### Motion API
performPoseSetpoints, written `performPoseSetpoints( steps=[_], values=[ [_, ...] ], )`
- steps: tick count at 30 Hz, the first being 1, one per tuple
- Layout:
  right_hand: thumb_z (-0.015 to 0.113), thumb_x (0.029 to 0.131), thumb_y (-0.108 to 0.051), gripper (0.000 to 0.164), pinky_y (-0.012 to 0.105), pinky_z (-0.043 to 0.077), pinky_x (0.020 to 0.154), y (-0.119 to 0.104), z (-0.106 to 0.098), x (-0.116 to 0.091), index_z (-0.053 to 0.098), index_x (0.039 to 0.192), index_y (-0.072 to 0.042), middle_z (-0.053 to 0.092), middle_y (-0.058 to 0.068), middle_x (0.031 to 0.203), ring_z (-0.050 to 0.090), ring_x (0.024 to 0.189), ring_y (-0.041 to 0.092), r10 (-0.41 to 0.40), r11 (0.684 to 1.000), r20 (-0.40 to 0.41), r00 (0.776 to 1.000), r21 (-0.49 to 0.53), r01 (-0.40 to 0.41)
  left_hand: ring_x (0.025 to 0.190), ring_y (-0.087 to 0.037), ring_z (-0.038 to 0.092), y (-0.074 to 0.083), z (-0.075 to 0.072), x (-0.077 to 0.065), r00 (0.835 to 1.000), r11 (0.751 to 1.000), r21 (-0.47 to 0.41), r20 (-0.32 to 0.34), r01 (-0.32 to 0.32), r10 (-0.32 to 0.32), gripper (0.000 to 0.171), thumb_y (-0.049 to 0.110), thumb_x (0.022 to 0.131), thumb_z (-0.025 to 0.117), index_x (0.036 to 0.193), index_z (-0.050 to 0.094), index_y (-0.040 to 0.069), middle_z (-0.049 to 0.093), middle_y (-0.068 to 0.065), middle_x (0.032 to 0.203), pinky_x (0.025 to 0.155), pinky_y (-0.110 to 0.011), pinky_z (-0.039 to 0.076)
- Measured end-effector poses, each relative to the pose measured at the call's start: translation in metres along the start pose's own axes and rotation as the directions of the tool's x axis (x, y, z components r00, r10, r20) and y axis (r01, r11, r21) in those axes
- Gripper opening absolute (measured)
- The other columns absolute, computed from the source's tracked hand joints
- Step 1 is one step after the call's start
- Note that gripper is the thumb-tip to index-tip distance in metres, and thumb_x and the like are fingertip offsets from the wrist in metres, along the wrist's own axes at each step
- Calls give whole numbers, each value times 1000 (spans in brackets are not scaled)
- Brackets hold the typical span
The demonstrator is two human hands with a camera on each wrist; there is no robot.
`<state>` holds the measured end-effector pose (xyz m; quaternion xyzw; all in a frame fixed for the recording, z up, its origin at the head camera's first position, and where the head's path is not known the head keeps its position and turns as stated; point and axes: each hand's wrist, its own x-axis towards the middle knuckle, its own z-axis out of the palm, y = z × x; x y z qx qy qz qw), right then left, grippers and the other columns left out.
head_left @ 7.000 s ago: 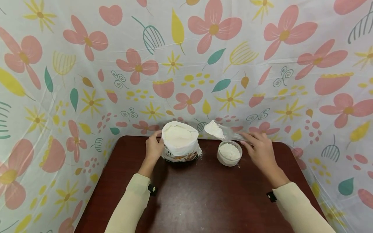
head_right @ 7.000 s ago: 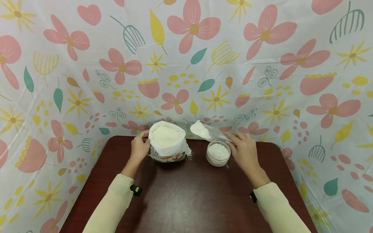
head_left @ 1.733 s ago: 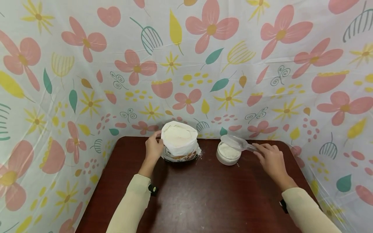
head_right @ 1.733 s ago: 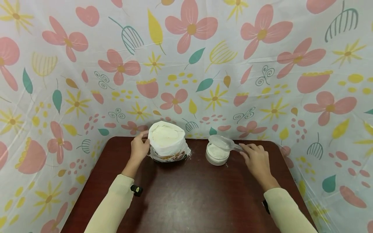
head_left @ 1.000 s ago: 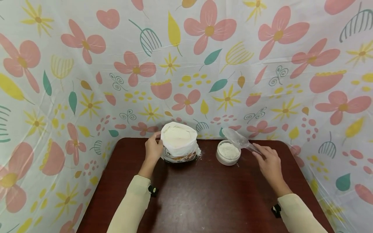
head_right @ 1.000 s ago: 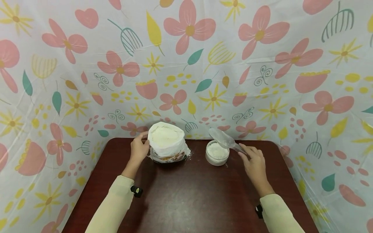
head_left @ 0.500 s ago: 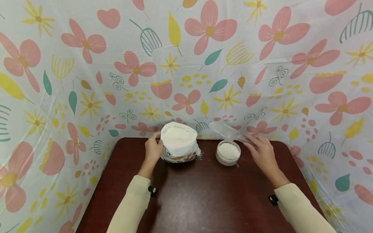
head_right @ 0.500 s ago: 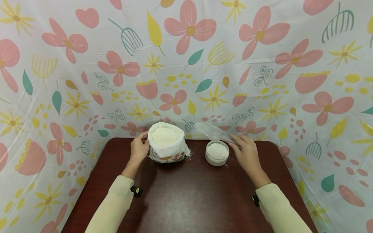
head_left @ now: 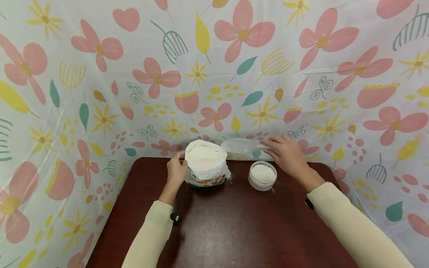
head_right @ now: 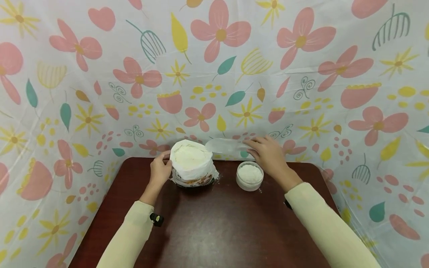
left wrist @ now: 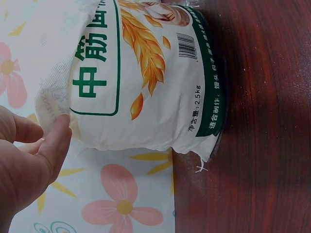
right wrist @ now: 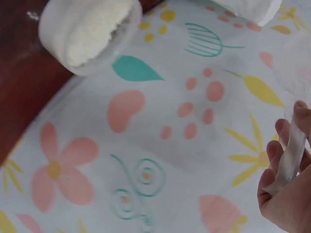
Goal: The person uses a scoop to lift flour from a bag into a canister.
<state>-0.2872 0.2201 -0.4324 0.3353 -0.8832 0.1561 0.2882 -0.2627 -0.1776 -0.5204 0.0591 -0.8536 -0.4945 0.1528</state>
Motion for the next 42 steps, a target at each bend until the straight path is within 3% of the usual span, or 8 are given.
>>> performPoseSetpoints(
  steps=[7, 11, 18, 26, 30, 35, 38, 42],
  values=[
    [80, 90, -15, 39, 42, 46, 67, -13, -4, 42, 75, 128, -23, 74, 5, 104, 59, 89, 31, -60, 994, 160, 985, -84, 74, 104, -31, 70, 1, -1, 2, 1000, 1000, 4, -7, -7, 7, 37, -1, 100, 58, 136, 65, 2, 70, -17, 124, 81, -45, 61],
    [81, 89, -17, 33, 39, 45, 65, -21, -4, 60, 78, 122, -22, 73, 4, 102, 58, 87, 31, -92, 977, 225, 970, -167, 131, 103, -31, 70, 0, -2, 2, 1000, 1000, 2, -7, -4, 4, 37, -1, 99, 58, 135, 65, 3, 71, -16, 123, 81, -45, 61],
    [86, 86, -20, 30, 47, 48, 79, -39, -8, 93, 79, 114, -25, 72, 3, 103, 60, 90, 32, -187, 921, 323, 928, -270, 280, 102, -30, 70, 0, -3, 1, 1000, 1000, 11, -9, 5, -5, 36, 0, 100, 58, 135, 66, 3, 71, -15, 122, 79, -45, 60],
    [85, 86, -22, 21, 38, 42, 65, -58, -6, 125, 82, 106, -26, 70, 0, 93, 55, 77, 26, -246, 859, 408, 879, -328, 393, 101, -29, 70, 2, -3, 0, 1000, 1000, -3, -1, 11, -12, 36, 0, 100, 58, 136, 65, 2, 71, -16, 124, 77, -41, 61],
    [79, 92, -19, 10, 34, 31, 66, -72, -7, 136, 82, 96, -27, 65, -2, 86, 48, 73, 23, -226, 811, 473, 852, -393, 433, 101, -29, 71, 2, -2, 0, 1000, 1000, -4, 3, 15, -15, 36, 0, 100, 58, 136, 65, 3, 71, -15, 124, 75, -40, 61],
    [72, 97, -11, 20, 33, 22, 66, -95, -5, 151, 80, 85, -24, 71, -3, 92, 48, 76, 21, -189, 752, 558, 808, -447, 484, 101, -30, 70, 2, -2, 0, 1000, 1000, 2, -10, 13, -13, 37, -1, 101, 57, 136, 65, 3, 71, -16, 124, 77, -43, 60],
    [74, 96, -14, 10, 34, 36, 71, -106, -2, 157, 81, 99, -21, 74, -3, 109, 56, 92, 24, -153, 716, 606, 781, -477, 510, 102, -29, 70, 2, -1, 0, 1000, 1000, 5, -3, 15, -15, 37, 0, 101, 57, 137, 64, 3, 71, -15, 124, 79, -44, 60],
    [70, 100, -19, 31, 42, 48, 94, -112, 6, 162, 72, 130, -13, 72, 0, 126, 59, 114, 29, -101, 697, 646, 757, -497, 517, 101, -29, 70, 2, 1, 0, 1000, 1000, 2, -6, 10, -10, 36, -1, 100, 57, 135, 65, 3, 72, -15, 122, 79, -43, 60]
  ],
)
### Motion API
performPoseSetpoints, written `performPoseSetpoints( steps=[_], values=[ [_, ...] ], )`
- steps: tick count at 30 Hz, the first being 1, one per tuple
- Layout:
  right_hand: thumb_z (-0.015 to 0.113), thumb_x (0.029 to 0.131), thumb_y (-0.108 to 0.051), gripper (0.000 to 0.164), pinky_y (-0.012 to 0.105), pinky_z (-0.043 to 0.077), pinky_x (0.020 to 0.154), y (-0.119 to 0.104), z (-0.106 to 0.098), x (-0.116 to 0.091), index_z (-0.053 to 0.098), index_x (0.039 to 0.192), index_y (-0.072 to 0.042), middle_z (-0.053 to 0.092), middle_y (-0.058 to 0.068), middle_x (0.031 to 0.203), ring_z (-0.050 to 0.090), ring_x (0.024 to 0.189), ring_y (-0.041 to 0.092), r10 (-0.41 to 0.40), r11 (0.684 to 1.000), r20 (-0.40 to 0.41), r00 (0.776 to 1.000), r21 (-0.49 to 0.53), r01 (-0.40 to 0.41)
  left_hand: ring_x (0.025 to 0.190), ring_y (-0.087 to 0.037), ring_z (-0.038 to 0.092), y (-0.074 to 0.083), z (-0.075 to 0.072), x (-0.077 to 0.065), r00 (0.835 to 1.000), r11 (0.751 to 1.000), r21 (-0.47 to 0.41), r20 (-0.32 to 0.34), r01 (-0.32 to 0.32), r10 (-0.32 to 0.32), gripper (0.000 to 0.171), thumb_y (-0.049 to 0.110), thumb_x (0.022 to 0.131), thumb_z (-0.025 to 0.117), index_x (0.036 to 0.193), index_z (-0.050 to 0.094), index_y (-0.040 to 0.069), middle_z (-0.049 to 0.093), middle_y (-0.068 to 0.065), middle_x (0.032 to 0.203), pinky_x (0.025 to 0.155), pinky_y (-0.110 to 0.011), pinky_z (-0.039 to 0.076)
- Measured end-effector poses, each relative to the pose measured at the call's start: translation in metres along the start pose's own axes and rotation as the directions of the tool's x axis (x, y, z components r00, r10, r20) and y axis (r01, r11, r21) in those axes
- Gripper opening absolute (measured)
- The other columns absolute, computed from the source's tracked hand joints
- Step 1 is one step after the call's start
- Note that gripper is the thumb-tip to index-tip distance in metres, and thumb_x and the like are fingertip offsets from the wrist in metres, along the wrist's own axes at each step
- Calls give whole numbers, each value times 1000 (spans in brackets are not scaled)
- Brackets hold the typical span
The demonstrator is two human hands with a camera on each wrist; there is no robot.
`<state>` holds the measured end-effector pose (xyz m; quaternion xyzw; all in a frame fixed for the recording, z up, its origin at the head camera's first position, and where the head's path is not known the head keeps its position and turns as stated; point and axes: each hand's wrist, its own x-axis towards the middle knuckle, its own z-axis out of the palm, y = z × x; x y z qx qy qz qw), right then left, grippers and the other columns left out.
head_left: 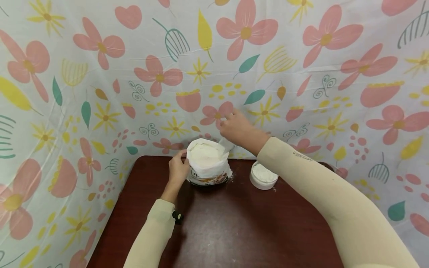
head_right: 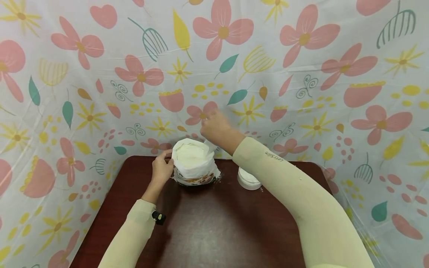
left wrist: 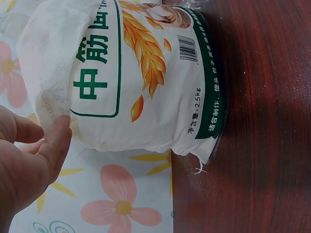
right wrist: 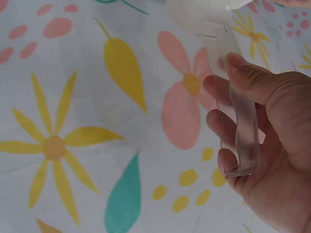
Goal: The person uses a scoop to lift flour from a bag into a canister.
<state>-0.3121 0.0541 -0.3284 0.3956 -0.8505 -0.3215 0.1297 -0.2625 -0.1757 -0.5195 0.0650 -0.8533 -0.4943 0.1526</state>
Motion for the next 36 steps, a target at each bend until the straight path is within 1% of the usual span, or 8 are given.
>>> performPoseSetpoints(
  steps=[5, 8, 16, 19, 22, 25, 31, 36],
  values=[
    [67, 101, -16, 26, 40, 46, 89, -6, -7, 7, 76, 125, -15, 71, 1, 130, 59, 116, 26, -11, 1000, 46, 999, -15, 12, 101, -30, 70, 1, 0, 0, 1000, 1000, -3, -1, -5, 5, 37, -1, 100, 57, 136, 65, 2, 71, -16, 122, 79, -43, 60],
    [65, 101, -15, 18, 38, 43, 85, -9, -12, 12, 81, 109, -20, 74, 1, 121, 58, 106, 23, -18, 999, 75, 997, -37, 20, 101, -30, 70, 1, 0, 1, 1000, 1000, -1, 2, -2, 2, 37, -1, 100, 58, 136, 65, 2, 71, -16, 122, 78, -42, 60],
    [57, 107, -26, 23, 35, 26, 76, -19, -20, 24, 77, 96, -22, 71, -3, 99, 38, 84, 18, -17, 988, 175, 984, -146, 44, 99, -30, 70, 1, 0, 1, 1000, 1000, 6, -1, -4, 4, 37, -2, 100, 58, 136, 65, 2, 72, -16, 120, 76, -41, 60],
    [56, 108, -26, 21, 35, 26, 76, -23, -21, 27, 75, 115, -29, 70, -2, 95, 40, 84, 19, -26, 980, 221, 975, -187, 68, 99, -30, 70, 1, 0, 0, 1000, 1000, 7, 0, 1, -1, 37, -1, 100, 59, 135, 65, 3, 72, -15, 120, 75, -41, 60],
    [59, 106, -24, 43, 36, 29, 78, -26, -20, 29, 58, 144, -44, 71, -1, 98, 43, 87, 21, -42, 978, 246, 968, -189, 91, 99, -30, 70, 0, -1, -1, 1000, 1000, 5, 3, 8, -8, 36, -1, 100, 59, 135, 65, 3, 72, -15, 121, 75, -41, 60],
    [60, 106, -23, 65, 36, 29, 80, -27, -17, 29, 35, 155, -56, 72, -1, 101, 43, 88, 21, -44, 979, 248, 968, -183, 92, 100, -30, 70, 0, 0, -1, 1000, 1000, 2, 2, 5, -5, 36, -1, 100, 58, 135, 65, 3, 72, -15, 121, 77, -43, 60],
    [60, 106, -23, 46, 34, 35, 80, -28, -7, 28, 56, 146, -44, 72, -1, 95, 49, 91, 22, -49, 975, 211, 976, -201, 93, 97, -30, 70, -1, 1, -2, 1000, 1000, 18, 7, -10, 10, 37, 0, 100, 58, 136, 65, 4, 72, -16, 120, 75, -42, 58],
    [61, 104, -17, 21, 38, 48, 93, -25, 1, 26, 79, 114, -23, 76, 6, 109, 56, 115, 27, -29, 994, 132, 991, -102, 43, 93, -30, 70, -1, 0, -2, 1000, 1000, 12, 22, 0, -1, 38, 1, 101, 59, 139, 63, 6, 71, -17, 120, 69, -39, 57]
  ],
)
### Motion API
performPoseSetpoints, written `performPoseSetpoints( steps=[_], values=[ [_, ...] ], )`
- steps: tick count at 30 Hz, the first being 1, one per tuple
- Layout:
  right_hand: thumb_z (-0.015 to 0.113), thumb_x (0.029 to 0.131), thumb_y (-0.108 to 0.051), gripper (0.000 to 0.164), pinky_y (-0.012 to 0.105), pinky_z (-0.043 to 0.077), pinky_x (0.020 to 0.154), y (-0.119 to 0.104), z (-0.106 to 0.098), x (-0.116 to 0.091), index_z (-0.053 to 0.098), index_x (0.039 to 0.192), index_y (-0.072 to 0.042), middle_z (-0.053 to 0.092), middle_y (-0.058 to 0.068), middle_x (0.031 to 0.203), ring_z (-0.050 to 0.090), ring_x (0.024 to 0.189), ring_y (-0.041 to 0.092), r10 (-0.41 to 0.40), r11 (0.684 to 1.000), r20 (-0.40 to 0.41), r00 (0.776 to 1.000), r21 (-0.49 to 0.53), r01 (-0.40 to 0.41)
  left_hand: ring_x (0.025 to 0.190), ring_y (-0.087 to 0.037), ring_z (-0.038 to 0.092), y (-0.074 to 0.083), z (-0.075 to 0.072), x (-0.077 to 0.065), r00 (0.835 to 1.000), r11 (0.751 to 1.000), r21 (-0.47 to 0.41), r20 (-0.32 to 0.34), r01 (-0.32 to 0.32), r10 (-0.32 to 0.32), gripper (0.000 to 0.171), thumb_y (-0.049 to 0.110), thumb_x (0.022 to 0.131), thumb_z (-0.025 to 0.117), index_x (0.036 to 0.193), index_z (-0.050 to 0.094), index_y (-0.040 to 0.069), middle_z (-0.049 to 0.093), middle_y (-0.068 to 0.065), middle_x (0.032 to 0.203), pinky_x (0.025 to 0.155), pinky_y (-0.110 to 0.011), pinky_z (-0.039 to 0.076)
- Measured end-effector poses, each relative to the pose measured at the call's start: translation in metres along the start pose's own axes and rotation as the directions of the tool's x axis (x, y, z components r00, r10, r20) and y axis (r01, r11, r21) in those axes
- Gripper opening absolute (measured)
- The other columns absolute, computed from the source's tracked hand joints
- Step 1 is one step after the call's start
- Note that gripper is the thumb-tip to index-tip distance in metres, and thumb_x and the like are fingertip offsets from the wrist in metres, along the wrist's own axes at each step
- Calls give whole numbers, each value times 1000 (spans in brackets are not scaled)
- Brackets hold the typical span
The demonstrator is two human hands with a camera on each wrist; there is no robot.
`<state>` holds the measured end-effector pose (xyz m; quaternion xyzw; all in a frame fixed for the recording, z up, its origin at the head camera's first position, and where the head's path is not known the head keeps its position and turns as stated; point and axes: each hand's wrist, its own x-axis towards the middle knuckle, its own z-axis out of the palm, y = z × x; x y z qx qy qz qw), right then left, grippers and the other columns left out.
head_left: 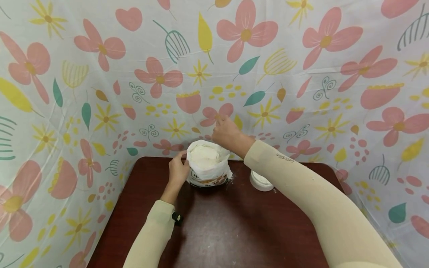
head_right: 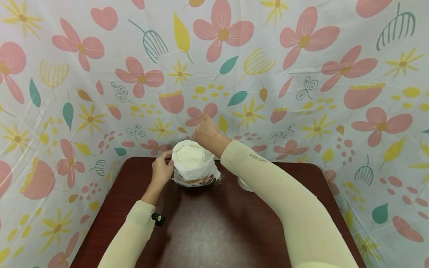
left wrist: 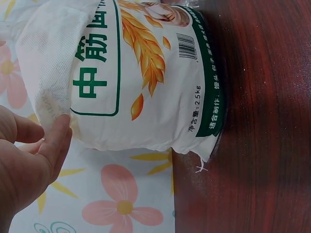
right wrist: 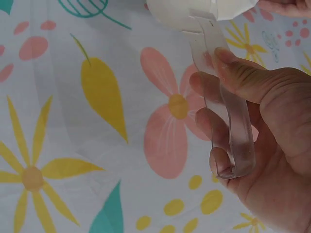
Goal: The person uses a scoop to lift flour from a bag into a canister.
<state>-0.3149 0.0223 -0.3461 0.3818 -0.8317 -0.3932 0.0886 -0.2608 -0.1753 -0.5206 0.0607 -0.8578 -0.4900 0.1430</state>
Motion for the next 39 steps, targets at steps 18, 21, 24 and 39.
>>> performPoseSetpoints(
  steps=[18, 21, 24, 39],
  values=[
    [67, 101, -10, 20, 36, 38, 69, -6, 39, -19, 78, 87, -19, 72, 0, 102, 58, 84, 25, 107, 960, -130, 986, 271, -68, 103, -30, 69, -1, 0, 1, 1000, 1000, -9, 5, 5, -5, 39, 0, 101, 58, 140, 61, 4, 68, -16, 126, 75, -41, 59],
    [67, 100, -9, 21, 36, 40, 68, -8, 44, -22, 78, 85, -18, 71, -1, 99, 58, 83, 26, 123, 951, -157, 980, 302, -71, 102, -30, 69, -1, 0, 1, 1000, 1000, -9, 8, 12, -12, 39, 1, 102, 58, 141, 61, 5, 69, -16, 126, 74, -41, 59],
    [67, 100, -10, 20, 38, 43, 70, -11, 51, -24, 78, 86, -19, 70, -1, 97, 58, 84, 26, 141, 941, -172, 975, 328, -79, 100, -29, 70, -2, 0, 1, 1000, 1000, -5, 9, 10, -10, 39, 1, 102, 58, 140, 62, 5, 69, -15, 125, 72, -41, 59],
    [75, 96, -21, 21, 34, 28, 68, -33, 77, -35, 79, 116, -25, 68, 2, 108, 56, 92, 27, 234, 892, -184, 954, 430, -136, 103, -31, 71, 0, 0, 0, 1000, 1000, -8, -2, -4, 4, 39, -1, 101, 58, 139, 62, 4, 70, -16, 125, 76, -43, 60]
  ],
)
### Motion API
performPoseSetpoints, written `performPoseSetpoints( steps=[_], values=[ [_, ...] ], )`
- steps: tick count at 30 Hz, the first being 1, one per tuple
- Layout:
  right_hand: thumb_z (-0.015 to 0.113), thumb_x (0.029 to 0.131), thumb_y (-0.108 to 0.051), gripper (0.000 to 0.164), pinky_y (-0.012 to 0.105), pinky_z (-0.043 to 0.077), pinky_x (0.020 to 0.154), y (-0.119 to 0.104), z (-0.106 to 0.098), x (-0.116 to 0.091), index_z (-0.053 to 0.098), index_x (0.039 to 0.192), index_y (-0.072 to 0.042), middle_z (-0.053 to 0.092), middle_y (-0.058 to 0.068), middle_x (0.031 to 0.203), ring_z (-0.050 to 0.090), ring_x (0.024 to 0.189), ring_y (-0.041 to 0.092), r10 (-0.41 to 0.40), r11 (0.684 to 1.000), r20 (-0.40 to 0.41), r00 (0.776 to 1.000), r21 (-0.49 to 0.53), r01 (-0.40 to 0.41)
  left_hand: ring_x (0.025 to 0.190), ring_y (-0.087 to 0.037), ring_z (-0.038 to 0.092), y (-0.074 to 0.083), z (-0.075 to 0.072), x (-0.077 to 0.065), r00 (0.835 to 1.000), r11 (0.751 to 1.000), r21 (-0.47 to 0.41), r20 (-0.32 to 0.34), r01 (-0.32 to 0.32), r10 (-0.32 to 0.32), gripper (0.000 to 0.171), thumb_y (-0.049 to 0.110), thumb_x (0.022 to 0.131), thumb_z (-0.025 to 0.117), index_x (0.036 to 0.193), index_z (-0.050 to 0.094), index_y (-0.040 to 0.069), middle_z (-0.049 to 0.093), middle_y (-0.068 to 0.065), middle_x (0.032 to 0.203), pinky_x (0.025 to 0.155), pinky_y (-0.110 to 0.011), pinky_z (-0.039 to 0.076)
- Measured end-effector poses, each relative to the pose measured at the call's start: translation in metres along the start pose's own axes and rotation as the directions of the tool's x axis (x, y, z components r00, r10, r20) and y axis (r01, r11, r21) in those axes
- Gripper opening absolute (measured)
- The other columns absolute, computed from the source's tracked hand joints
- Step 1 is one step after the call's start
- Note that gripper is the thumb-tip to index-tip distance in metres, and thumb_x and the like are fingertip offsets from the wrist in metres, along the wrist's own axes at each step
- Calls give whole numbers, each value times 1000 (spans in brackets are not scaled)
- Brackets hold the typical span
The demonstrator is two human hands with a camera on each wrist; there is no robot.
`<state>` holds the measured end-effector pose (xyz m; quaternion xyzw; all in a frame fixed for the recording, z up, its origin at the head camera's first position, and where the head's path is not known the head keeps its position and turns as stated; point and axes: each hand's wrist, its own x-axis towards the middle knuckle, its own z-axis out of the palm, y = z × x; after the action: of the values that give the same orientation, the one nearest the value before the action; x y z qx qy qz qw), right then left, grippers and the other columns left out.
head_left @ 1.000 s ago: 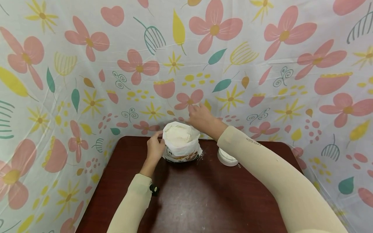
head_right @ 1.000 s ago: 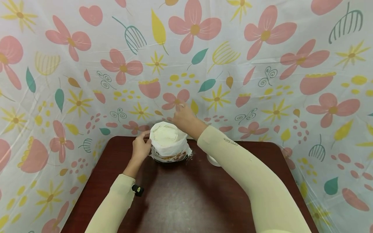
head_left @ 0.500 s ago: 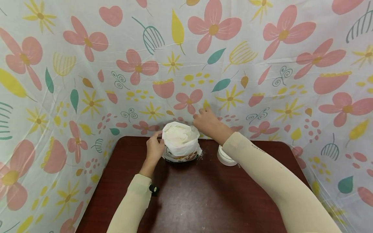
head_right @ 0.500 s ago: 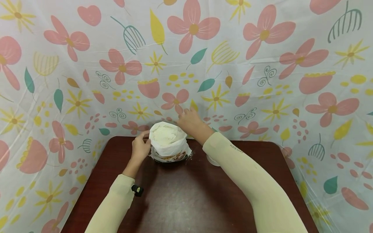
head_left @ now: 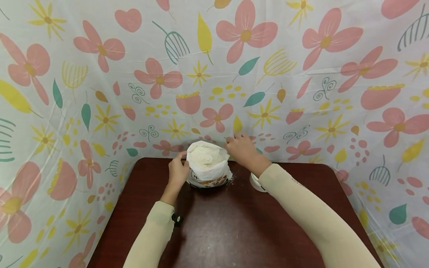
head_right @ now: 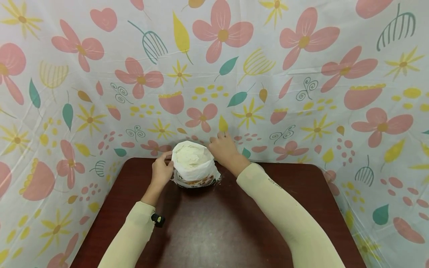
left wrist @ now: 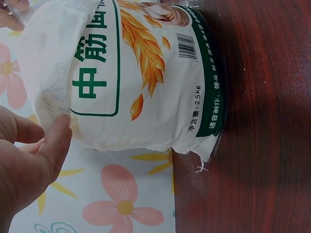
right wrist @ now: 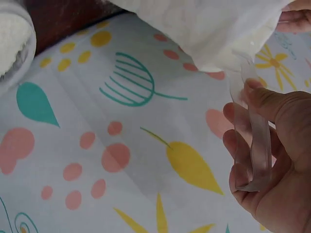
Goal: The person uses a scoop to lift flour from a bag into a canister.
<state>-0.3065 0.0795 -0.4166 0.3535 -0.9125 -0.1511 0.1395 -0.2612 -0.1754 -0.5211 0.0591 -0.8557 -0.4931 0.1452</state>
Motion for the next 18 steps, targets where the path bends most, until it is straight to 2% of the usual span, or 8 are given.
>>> performPoseSetpoints(
  steps=[5, 11, 18],
  values=[
    [81, 90, -31, 22, 31, 26, 64, -7, 10, -3, 79, 110, -20, 68, 3, 100, 57, 88, 26, 25, 1000, -104, 994, -7, -25, 102, -31, 70, 0, -1, -1, 1000, 1000, -2, 7, 2, -2, 39, 0, 101, 58, 140, 61, 4, 69, -17, 126, 76, -43, 60],
    [85, 87, -31, 24, 29, 17, 61, -16, 27, -5, 78, 105, -16, 70, 3, 97, 57, 82, 26, 67, 997, -195, 979, 35, -61, 102, -30, 70, 0, -1, 0, 1000, 1000, 2, 3, 0, 0, 39, 0, 101, 58, 140, 62, 4, 69, -17, 126, 77, -43, 60],
    [85, 87, -28, 24, 39, 41, 64, -23, 41, -8, 78, 106, -14, 72, 5, 101, 58, 85, 29, 122, 991, -272, 955, 84, -103, 102, -30, 70, -1, -1, 1, 1000, 1000, 0, 1, -1, 1, 38, 0, 101, 58, 139, 63, 4, 70, -16, 125, 76, -43, 60]
  ],
)
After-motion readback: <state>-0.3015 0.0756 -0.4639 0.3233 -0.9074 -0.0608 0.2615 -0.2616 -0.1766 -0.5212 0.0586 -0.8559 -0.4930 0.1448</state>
